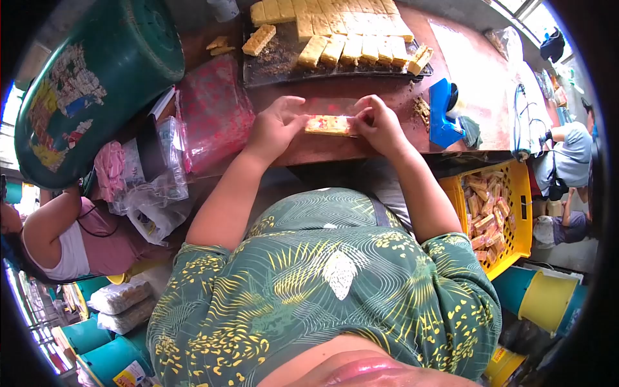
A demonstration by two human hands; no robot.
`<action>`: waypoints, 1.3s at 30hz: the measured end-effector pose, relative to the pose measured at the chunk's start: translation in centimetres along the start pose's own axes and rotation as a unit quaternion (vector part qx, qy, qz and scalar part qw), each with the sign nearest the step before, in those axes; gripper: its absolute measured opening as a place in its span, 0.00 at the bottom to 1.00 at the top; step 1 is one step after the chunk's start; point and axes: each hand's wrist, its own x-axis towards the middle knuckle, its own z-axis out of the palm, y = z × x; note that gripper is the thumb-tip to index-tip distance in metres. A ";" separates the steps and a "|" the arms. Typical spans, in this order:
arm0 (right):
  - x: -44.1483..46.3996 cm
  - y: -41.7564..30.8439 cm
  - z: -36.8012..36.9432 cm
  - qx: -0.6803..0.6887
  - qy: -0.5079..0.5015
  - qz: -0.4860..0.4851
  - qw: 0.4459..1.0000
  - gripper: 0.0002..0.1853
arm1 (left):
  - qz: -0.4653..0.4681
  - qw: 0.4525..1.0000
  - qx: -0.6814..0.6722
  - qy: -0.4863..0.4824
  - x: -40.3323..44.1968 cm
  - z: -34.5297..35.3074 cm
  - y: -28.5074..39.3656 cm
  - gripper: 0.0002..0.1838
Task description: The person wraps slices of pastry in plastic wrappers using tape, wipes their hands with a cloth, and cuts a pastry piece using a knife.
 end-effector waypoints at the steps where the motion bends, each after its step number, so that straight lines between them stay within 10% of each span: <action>1: 0.1 -0.6 0.2 0.062 0.002 0.029 0.998 0.06 | -0.039 0.994 -0.096 0.014 -0.2 0.3 -1.1 0.11; 8: 0.2 0.1 -0.5 0.017 -0.083 0.018 0.996 0.06 | -0.112 0.974 -0.139 -0.140 1.1 -1.7 -1.5 0.09; 14: -0.5 -1.7 0.2 -0.015 -0.035 0.020 0.999 0.15 | -0.082 0.984 -0.145 -0.069 1.0 -0.3 -1.8 0.16; 17: -0.4 0.0 0.0 0.026 -0.007 0.014 1.000 0.14 | 0.024 0.975 0.218 0.024 -0.1 -0.7 1.3 0.13; 20: -0.7 -1.5 -1.4 -0.228 -0.001 -0.111 0.967 0.12 | 0.036 0.926 0.377 -0.002 -0.7 -1.1 3.7 0.11; 26: -0.2 -2.6 -1.8 -0.396 -0.032 -0.056 0.916 0.13 | -0.044 0.928 0.368 -0.045 0.1 -1.9 1.2 0.11; 29: -0.1 -4.4 -1.4 -0.427 0.023 -0.022 0.904 0.09 | 0.025 0.932 0.355 0.062 0.4 -0.7 -0.3 0.09; 32: -0.5 -5.0 -1.6 -0.392 -0.025 -0.102 0.914 0.05 | 0.025 0.918 0.385 -0.093 1.0 -1.9 2.1 0.05; 39: -3.7 -4.3 -0.1 -0.460 -0.012 -0.164 0.873 0.09 | 0.194 0.832 0.517 -0.052 -1.2 -0.8 1.2 0.06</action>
